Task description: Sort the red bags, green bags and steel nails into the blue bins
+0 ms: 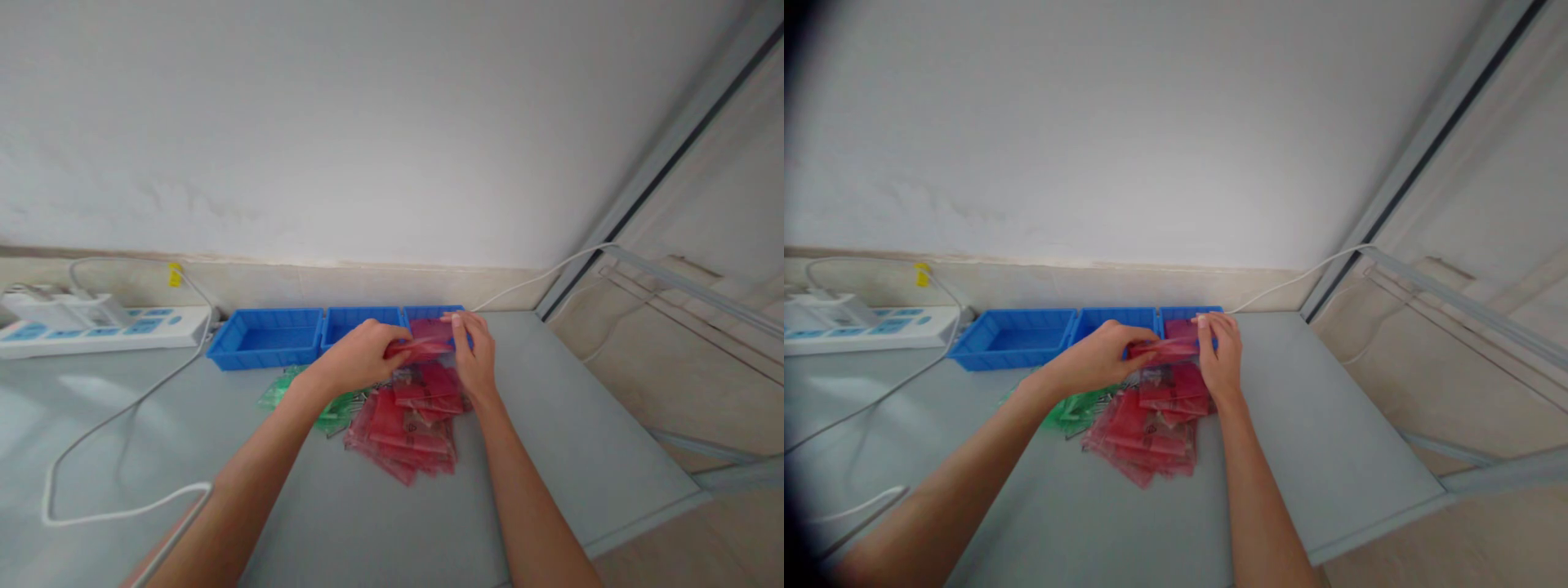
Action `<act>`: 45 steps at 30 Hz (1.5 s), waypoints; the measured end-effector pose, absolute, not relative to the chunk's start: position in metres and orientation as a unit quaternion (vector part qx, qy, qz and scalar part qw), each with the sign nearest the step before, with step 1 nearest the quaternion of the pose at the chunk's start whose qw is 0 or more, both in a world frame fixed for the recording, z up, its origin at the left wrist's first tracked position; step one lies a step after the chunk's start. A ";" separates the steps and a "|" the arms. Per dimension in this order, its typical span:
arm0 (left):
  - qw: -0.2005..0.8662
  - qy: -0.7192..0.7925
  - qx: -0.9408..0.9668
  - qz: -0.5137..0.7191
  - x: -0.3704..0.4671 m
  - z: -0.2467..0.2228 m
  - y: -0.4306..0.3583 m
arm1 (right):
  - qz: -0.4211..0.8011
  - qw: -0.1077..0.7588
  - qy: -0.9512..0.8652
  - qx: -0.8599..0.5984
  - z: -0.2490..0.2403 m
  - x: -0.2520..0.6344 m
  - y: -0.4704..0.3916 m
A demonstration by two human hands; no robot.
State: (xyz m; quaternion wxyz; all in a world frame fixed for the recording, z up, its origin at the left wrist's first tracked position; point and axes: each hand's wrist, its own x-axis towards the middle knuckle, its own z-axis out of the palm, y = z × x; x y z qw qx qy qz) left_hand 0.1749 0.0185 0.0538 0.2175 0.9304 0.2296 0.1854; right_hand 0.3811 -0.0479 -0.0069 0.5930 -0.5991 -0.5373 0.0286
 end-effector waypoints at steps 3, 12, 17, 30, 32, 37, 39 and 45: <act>0.294 0.240 0.886 0.266 0.173 0.059 0.022 | 0.171 0.663 -0.509 -0.522 0.001 0.379 -0.052; 0.467 0.228 0.795 0.312 0.180 0.057 0.024 | 0.411 0.630 -0.486 -0.444 0.010 0.369 -0.054; 0.501 0.265 0.747 0.347 0.183 0.053 0.024 | 0.421 0.645 -0.455 -0.448 0.007 0.370 -0.053; 0.253 0.350 0.833 0.346 0.180 0.054 0.024 | 0.076 0.676 -0.442 -0.585 -0.015 0.382 -0.040; 0.262 0.312 0.869 0.283 0.179 0.056 0.023 | 0.062 0.661 -0.453 -0.594 -0.020 0.382 -0.037; 0.263 0.225 0.933 0.095 0.175 0.049 0.017 | -0.035 0.553 -0.509 -0.659 -0.021 0.379 -0.035; 0.240 0.228 0.941 0.069 0.176 0.043 0.015 | -0.087 0.499 -0.500 -0.702 -0.020 0.380 -0.037; 0.195 0.216 0.956 0.046 0.180 0.039 0.009 | -0.140 0.414 -0.527 -0.728 -0.022 0.380 -0.043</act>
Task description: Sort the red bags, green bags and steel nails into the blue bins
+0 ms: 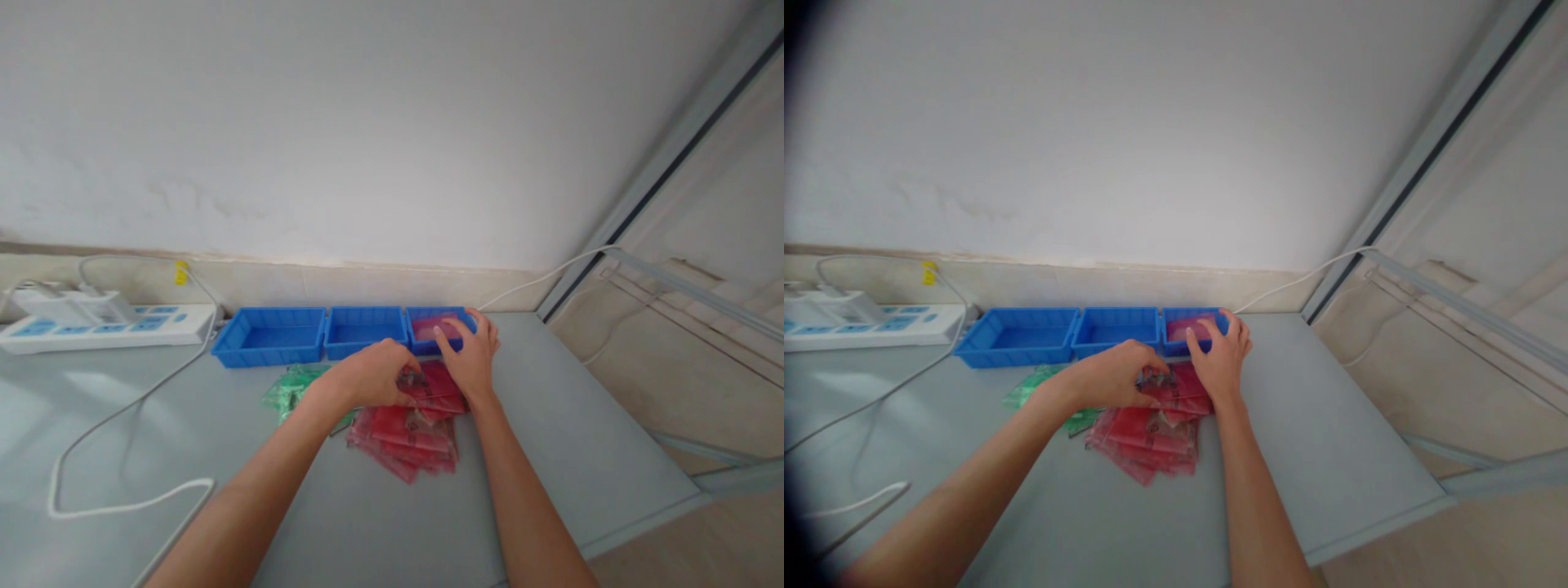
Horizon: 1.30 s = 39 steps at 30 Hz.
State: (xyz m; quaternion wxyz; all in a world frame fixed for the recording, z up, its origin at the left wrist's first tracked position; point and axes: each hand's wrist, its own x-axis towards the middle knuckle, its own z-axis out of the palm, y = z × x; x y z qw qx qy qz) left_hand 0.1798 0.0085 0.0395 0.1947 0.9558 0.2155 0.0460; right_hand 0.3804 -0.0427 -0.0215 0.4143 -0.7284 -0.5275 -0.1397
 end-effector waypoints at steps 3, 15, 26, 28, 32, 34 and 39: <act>0.176 0.216 0.960 0.033 0.180 0.045 0.006 | -0.150 0.417 -0.538 -0.718 -0.023 0.380 -0.042; 0.165 0.206 0.964 0.005 0.182 0.048 0.003 | -0.117 0.576 -0.543 -0.599 0.000 0.379 -0.052; 0.362 0.218 0.882 0.207 0.171 0.061 0.020 | 0.170 0.645 -0.528 -0.525 0.003 0.376 -0.054; 0.432 0.232 0.833 0.256 0.173 0.062 0.020 | 0.225 0.646 -0.529 -0.502 0.004 0.373 -0.054; 0.548 0.257 0.728 0.322 0.178 0.059 0.023 | 0.331 0.649 -0.503 -0.465 0.006 0.372 -0.055; 0.566 0.281 0.692 0.349 0.181 0.056 0.026 | 0.374 0.642 -0.492 -0.453 0.006 0.373 -0.056; 0.515 0.351 0.690 0.369 0.183 0.049 0.030 | 0.289 0.672 -0.498 -0.466 0.001 0.379 -0.051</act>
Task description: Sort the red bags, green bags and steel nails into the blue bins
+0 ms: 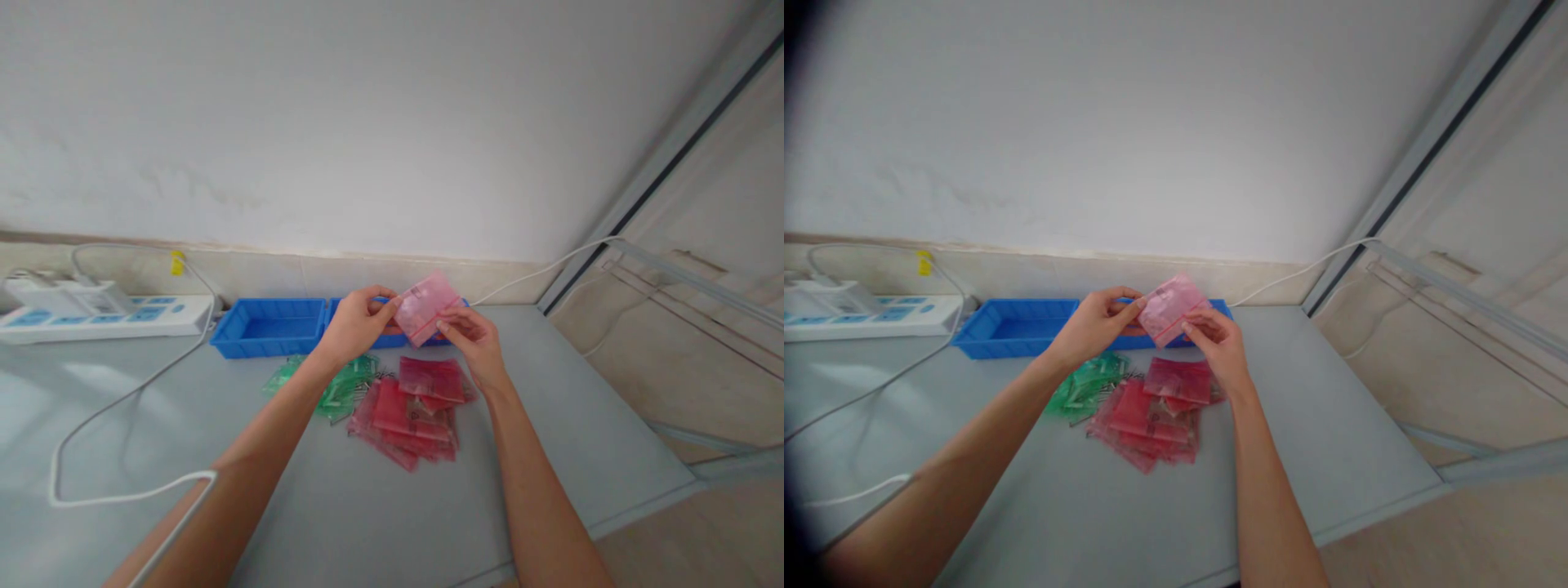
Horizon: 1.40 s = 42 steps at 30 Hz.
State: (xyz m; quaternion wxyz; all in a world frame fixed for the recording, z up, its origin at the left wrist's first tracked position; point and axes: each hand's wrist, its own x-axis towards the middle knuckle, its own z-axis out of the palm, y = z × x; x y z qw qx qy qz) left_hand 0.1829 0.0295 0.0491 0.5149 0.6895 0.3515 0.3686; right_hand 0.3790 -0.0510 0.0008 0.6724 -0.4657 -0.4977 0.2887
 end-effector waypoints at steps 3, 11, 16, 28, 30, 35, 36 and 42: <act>0.347 0.386 0.749 0.412 0.181 0.050 0.028 | 0.166 0.694 -0.471 -0.518 -0.009 0.386 -0.043; 0.285 0.162 0.935 0.136 0.178 0.054 0.015 | -0.026 0.595 -0.484 -0.641 -0.029 0.391 -0.036; 0.224 0.170 0.959 0.043 0.179 0.044 0.011 | -0.096 0.466 -0.529 -0.703 -0.026 0.377 -0.040; 0.185 0.183 0.965 0.035 0.186 0.039 0.011 | -0.108 0.456 -0.577 -0.669 -0.019 0.374 -0.045; 0.182 0.170 0.967 0.047 0.187 0.041 0.010 | -0.108 0.504 -0.565 -0.644 -0.013 0.375 -0.047; 0.218 0.170 0.940 0.198 0.184 0.047 0.017 | 0.070 0.642 -0.539 -0.540 0.000 0.377 -0.054; 0.238 0.182 0.925 0.235 0.184 0.047 0.018 | 0.125 0.656 -0.532 -0.521 0.001 0.377 -0.055; 0.398 0.233 0.819 0.342 0.183 0.046 0.024 | 0.250 0.654 -0.516 -0.493 -0.001 0.374 -0.051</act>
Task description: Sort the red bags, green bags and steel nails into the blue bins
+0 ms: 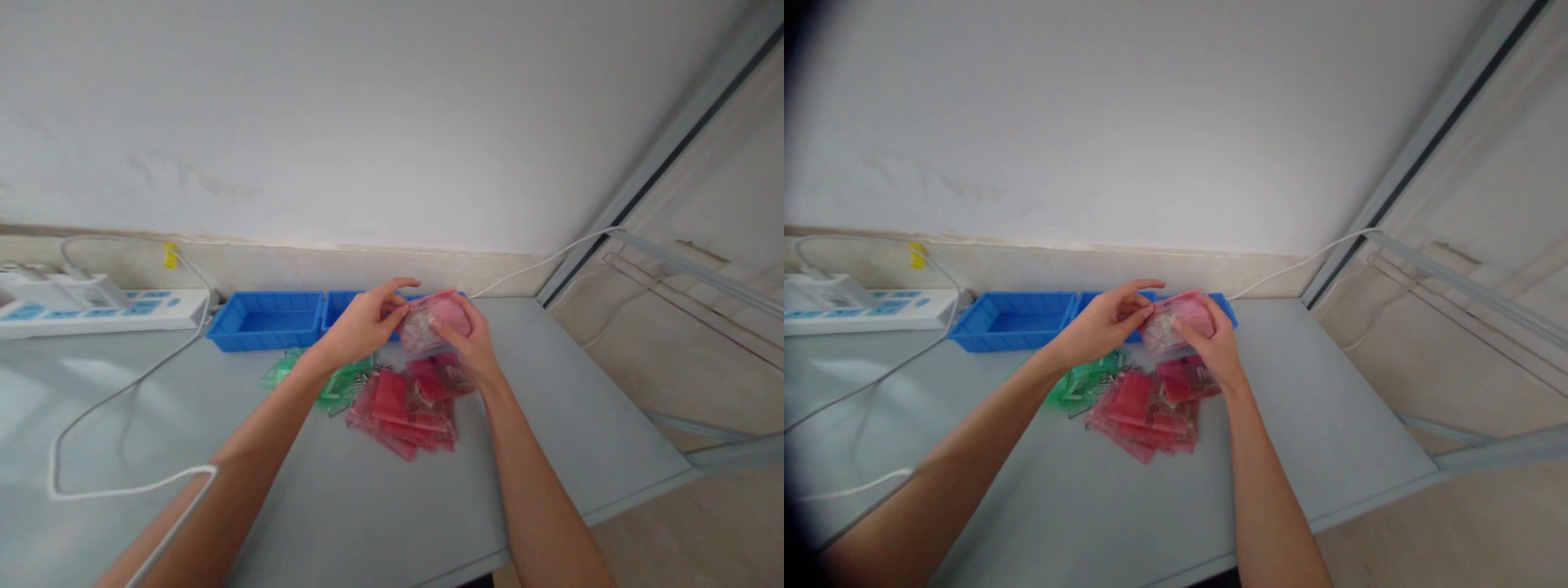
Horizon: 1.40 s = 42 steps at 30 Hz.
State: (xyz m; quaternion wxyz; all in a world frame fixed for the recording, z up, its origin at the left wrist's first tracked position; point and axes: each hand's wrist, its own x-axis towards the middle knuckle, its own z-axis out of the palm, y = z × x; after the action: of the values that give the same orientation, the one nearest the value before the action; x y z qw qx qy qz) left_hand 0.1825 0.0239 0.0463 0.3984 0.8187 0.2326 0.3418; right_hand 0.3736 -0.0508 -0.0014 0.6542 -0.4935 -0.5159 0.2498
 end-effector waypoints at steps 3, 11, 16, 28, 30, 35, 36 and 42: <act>0.430 0.238 0.793 0.361 0.183 0.046 0.025 | 0.302 0.641 -0.504 -0.494 -0.003 0.373 -0.050; 0.442 0.285 0.763 0.376 0.185 0.040 0.028 | 0.336 0.641 -0.502 -0.473 0.000 0.375 -0.052; 0.366 0.338 0.771 0.398 0.180 0.046 0.029 | 0.188 0.682 -0.476 -0.522 -0.002 0.382 -0.048; 0.243 0.181 0.947 0.108 0.179 0.046 0.014 | -0.027 0.499 -0.567 -0.655 -0.026 0.391 -0.040; 0.208 0.180 0.956 0.105 0.185 0.043 0.006 | -0.048 0.456 -0.581 -0.673 -0.028 0.390 -0.041; 0.157 0.189 0.967 0.061 0.199 0.036 -0.014 | -0.087 0.403 -0.582 -0.701 -0.026 0.387 -0.045; 0.152 0.188 0.969 0.058 0.201 0.035 -0.016 | -0.086 0.404 -0.581 -0.702 -0.026 0.387 -0.045; 0.127 0.190 0.972 0.048 0.205 0.037 -0.021 | -0.078 0.430 -0.576 -0.691 -0.022 0.392 -0.044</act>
State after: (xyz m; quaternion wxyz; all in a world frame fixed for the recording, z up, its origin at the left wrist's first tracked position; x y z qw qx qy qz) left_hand 0.2050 -0.0215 0.0371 0.1274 0.9723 0.1900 0.0480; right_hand 0.3919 -0.0439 -0.0224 0.4305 -0.6909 -0.5755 -0.0784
